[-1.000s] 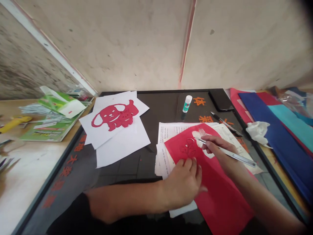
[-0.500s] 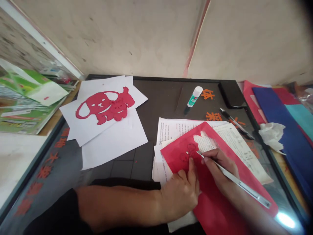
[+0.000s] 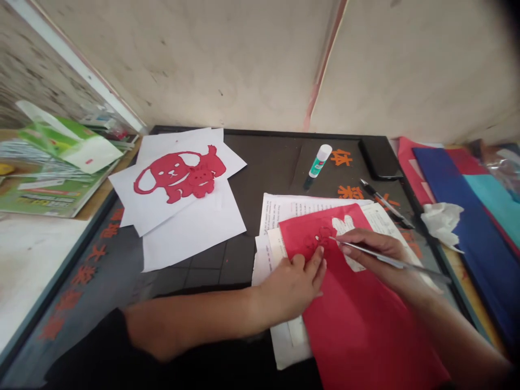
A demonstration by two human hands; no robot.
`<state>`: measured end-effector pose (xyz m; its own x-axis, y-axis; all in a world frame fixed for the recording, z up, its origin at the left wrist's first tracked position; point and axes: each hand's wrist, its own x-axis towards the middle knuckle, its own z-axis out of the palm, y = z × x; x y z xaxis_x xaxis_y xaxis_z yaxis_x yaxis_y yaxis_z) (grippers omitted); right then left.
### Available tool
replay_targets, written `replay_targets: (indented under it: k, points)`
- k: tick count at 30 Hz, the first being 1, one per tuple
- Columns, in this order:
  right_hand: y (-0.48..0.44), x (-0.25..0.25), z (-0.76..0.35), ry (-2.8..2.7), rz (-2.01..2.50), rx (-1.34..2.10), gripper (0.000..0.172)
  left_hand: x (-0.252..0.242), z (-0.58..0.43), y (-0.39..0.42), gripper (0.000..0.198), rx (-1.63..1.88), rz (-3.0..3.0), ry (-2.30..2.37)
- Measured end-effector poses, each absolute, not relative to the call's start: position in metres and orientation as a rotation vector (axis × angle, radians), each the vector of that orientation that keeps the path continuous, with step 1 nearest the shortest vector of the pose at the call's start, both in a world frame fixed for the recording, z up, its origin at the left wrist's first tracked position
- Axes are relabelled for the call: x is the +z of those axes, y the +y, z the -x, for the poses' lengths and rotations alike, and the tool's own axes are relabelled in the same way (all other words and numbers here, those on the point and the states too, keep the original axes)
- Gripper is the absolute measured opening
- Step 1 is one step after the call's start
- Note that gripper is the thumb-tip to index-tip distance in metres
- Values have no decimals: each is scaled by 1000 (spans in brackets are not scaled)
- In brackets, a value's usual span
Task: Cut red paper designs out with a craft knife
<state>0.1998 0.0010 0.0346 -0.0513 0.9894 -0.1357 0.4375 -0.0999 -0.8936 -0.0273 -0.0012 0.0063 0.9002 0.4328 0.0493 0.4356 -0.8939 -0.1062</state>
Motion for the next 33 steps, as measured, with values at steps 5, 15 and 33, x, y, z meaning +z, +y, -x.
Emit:
replay_targets:
  k: [5, 15, 33]
  points:
    - [20, 34, -210, -1540, 1579, 1149, 28, 10, 35, 14, 44, -51, 2918, -492]
    - [38, 9, -220, -1548, 1462, 1248, 25, 3, 33, 17, 39, -186, 2920, -364]
    - [45, 16, -215, -1715, 1502, 1227, 30, 3, 32, 22, 37, -228, 2969, -376]
